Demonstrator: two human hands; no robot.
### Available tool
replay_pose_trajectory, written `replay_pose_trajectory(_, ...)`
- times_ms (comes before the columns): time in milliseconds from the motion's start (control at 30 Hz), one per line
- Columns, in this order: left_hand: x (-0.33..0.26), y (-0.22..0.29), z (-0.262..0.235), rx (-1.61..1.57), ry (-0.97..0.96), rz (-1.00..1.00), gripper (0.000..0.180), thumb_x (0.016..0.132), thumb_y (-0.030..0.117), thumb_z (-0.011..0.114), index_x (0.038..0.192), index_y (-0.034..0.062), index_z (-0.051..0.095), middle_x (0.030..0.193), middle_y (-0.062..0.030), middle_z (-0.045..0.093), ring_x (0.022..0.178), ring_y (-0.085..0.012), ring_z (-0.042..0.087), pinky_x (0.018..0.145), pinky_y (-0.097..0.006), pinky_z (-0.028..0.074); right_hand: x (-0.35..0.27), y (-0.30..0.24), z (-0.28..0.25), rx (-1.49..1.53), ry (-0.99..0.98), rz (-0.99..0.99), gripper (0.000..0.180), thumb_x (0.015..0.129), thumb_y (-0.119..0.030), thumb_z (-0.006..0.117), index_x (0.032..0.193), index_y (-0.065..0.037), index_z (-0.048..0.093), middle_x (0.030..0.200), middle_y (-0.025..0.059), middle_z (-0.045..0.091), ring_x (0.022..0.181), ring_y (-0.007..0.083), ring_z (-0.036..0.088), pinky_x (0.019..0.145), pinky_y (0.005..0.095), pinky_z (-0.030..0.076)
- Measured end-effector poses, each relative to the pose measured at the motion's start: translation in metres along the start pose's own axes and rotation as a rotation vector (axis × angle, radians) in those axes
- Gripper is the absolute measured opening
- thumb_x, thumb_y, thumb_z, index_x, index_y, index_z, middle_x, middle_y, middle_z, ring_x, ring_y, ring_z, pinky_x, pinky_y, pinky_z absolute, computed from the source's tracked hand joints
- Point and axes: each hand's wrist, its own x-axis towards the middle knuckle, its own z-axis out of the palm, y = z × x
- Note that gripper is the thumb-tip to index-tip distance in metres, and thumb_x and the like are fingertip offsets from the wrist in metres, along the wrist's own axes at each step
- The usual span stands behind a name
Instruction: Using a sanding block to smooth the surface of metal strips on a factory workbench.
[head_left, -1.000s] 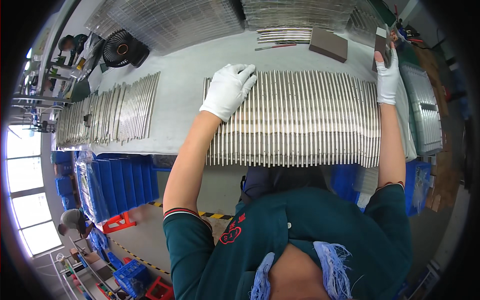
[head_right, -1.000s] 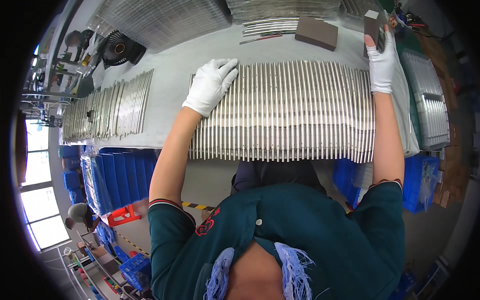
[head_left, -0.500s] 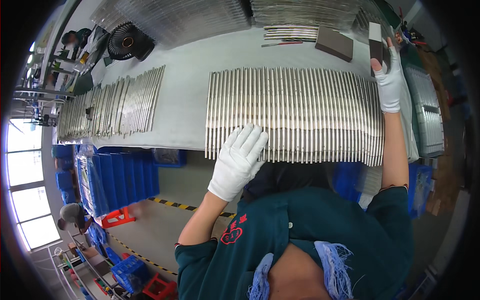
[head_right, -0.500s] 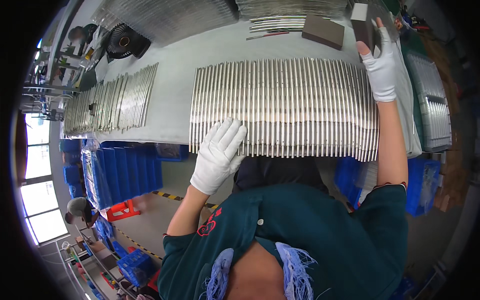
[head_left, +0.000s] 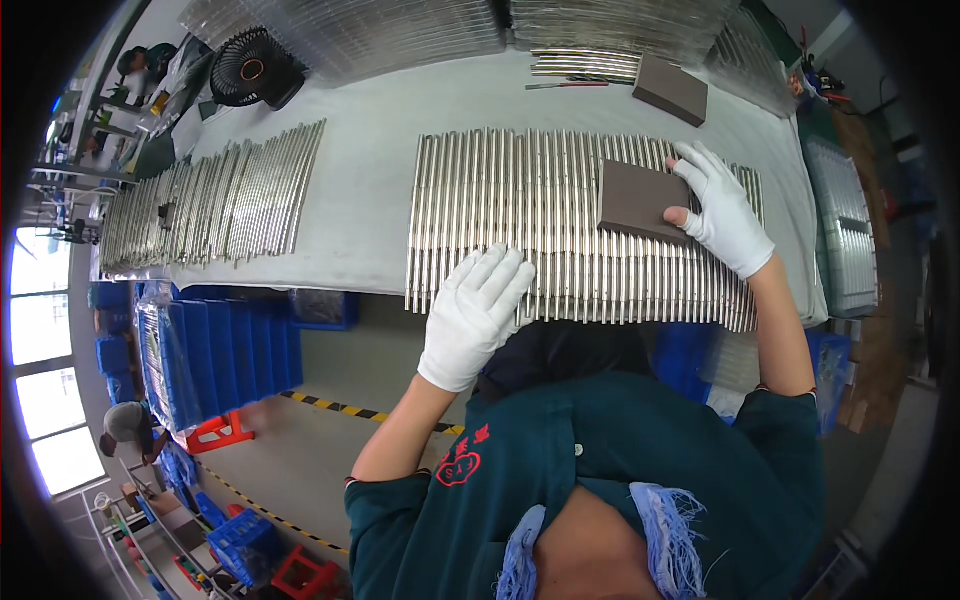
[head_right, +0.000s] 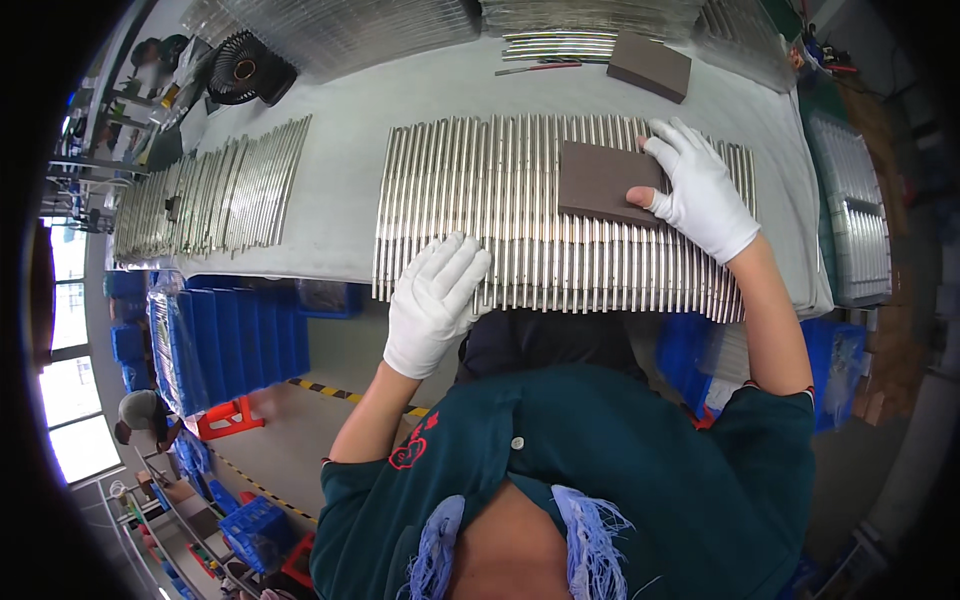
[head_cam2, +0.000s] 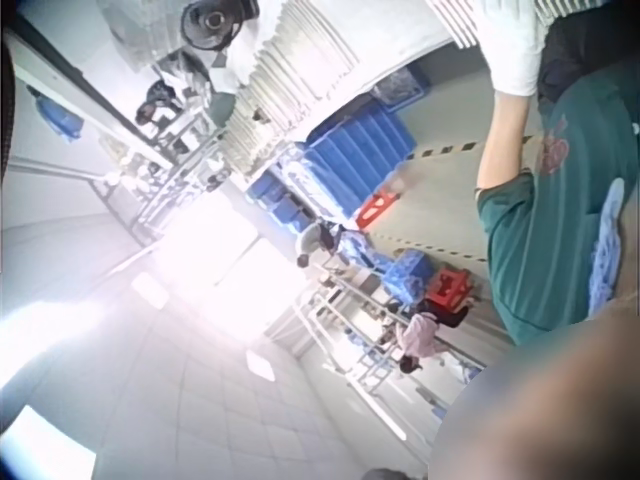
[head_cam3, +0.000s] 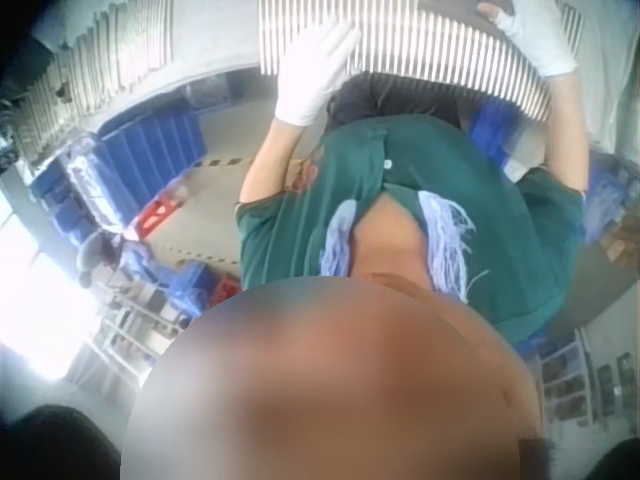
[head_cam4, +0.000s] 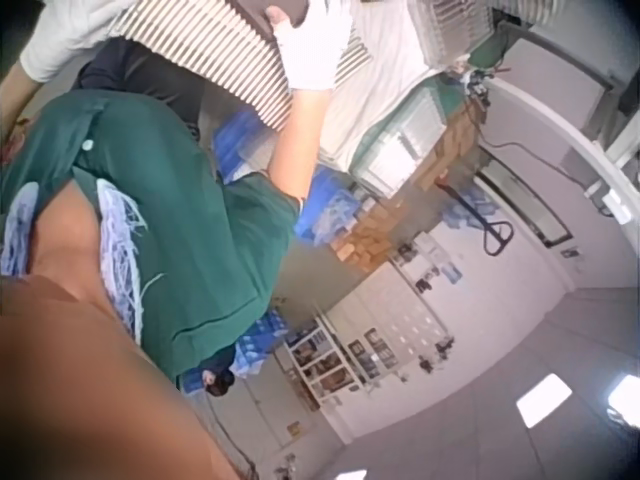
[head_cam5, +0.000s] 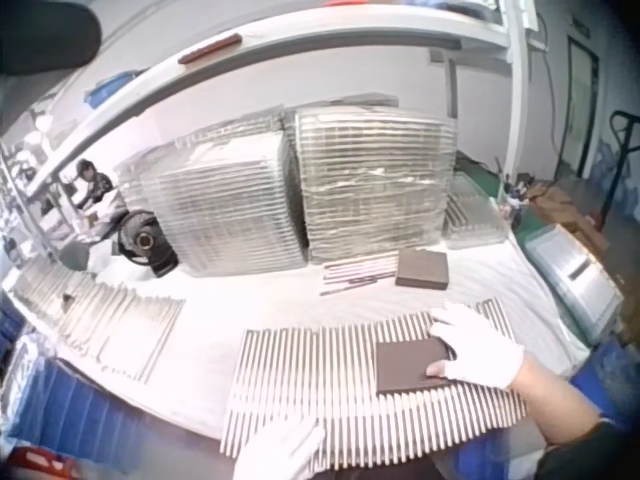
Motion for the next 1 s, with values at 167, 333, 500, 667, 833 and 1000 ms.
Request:
replay_pose_trajectory(167, -0.002, 0.001, -0.004, -0.041, -0.037, -0.008, 0.058, 0.071, 0.015, 0.074, 0.126, 0.0033, 0.062, 0.129, -0.0138, 0.062, 0.125, -0.0318, 0.056, 0.108, -0.046, 0.043, 0.0, -0.021, -0.017, 0.277, -0.178, 0.294, 0.064, 0.083, -0.039, 0.079, 0.13, -0.002, 0.055, 0.129, 0.0201, 0.061, 0.12, 0.0342, 0.059, 0.103, 0.0409, 0.045)
replay_pose_trajectory(333, 0.006, 0.002, -0.014, -0.123, -0.157, -0.055, 0.084, 0.064, 0.047, 0.078, 0.134, 0.0054, 0.058, 0.138, -0.0114, 0.058, 0.13, -0.0324, 0.053, 0.109, -0.047, 0.042, -0.007, -0.005, -0.025, 0.64, 0.178, 0.38, 0.064, 0.086, -0.023, 0.08, 0.139, -0.003, 0.051, 0.13, 0.0106, 0.059, 0.118, 0.0203, 0.058, 0.101, 0.0323, 0.045)
replay_pose_trajectory(500, 0.011, -0.003, -0.009, -0.079, -0.152, -0.038, 0.085, 0.064, 0.045, 0.079, 0.136, 0.0062, 0.056, 0.14, -0.011, 0.056, 0.132, -0.0325, 0.051, 0.11, -0.047, 0.04, -0.007, 0.022, -0.041, 0.523, 0.548, 0.383, 0.062, 0.093, -0.036, 0.071, 0.143, -0.005, 0.052, 0.144, 0.0139, 0.051, 0.132, 0.0226, 0.049, 0.11, 0.0326, 0.038)
replay_pose_trajectory(667, 0.014, 0.002, -0.009, -0.035, -0.183, -0.024, 0.086, 0.065, 0.048, 0.078, 0.136, 0.0044, 0.056, 0.139, -0.0152, 0.056, 0.132, -0.0355, 0.049, 0.113, -0.049, 0.035, -0.01, 0.075, -0.039, 0.677, 0.89, 0.511, 0.048, 0.095, -0.033, 0.07, 0.132, -0.004, 0.061, 0.127, 0.0079, 0.064, 0.116, 0.0152, 0.057, 0.104, 0.0284, 0.042)
replay_pose_trajectory(833, 0.037, 0.027, -0.001, -0.1, -0.303, 0.014, 0.096, 0.064, 0.055, 0.078, 0.14, 0.0032, 0.051, 0.145, -0.0204, 0.048, 0.137, -0.0419, 0.042, 0.115, -0.051, 0.033, -0.007, 0.099, -0.019, 0.552, 0.959, 0.482, 0.049, 0.093, -0.032, 0.073, 0.13, -0.002, 0.061, 0.125, 0.0075, 0.064, 0.115, 0.0151, 0.058, 0.102, 0.0283, 0.043)
replay_pose_trajectory(1000, 0.065, 0.051, 0.02, -0.162, -0.327, 0.153, 0.093, 0.071, 0.052, 0.078, 0.143, 0.0032, 0.047, 0.145, -0.0203, 0.047, 0.138, -0.0401, 0.041, 0.116, -0.05, 0.032, -0.009, 0.093, -0.008, 0.613, 0.973, 0.409, 0.049, 0.092, -0.026, 0.075, 0.131, -0.001, 0.059, 0.124, 0.0094, 0.064, 0.112, 0.0166, 0.06, 0.1, 0.0284, 0.047)
